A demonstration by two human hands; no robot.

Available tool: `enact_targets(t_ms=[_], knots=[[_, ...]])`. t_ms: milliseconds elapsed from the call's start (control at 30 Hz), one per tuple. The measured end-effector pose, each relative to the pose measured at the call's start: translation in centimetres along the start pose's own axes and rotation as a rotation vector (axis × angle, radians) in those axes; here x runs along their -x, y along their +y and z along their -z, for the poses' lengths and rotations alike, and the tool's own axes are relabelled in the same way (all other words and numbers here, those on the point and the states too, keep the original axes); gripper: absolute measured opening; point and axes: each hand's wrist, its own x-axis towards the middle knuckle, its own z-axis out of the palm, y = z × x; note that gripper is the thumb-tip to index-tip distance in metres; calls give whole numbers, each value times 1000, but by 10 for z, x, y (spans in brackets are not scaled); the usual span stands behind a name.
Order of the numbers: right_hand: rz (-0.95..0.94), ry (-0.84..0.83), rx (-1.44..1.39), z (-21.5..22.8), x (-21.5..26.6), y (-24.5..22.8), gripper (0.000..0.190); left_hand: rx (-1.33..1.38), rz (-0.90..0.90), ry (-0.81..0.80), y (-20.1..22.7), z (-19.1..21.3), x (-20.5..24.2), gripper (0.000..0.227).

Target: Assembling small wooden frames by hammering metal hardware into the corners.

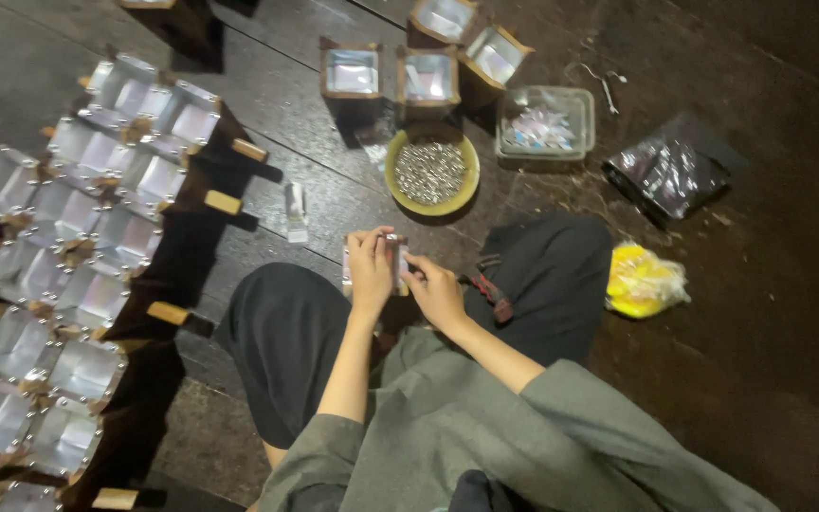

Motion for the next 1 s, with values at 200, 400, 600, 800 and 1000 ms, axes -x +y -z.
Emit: enact_targets(t_ms=[200, 400, 600, 800, 1000], knots=[[1, -19, 76, 0, 3, 0, 32, 53, 47, 45, 24, 3, 6, 14], [59, -34, 180, 2, 4, -6, 29, -16, -56, 122, 15, 2, 11, 6], [69, -21, 138, 3, 5, -10, 30, -25, -133, 114, 9, -1, 11, 5], [63, -25, 119, 0, 5, -6, 31, -57, -142, 118, 19, 1, 12, 6], [66, -35, 123, 2, 5, -8, 30, -94, -154, 126, 20, 1, 13, 5]])
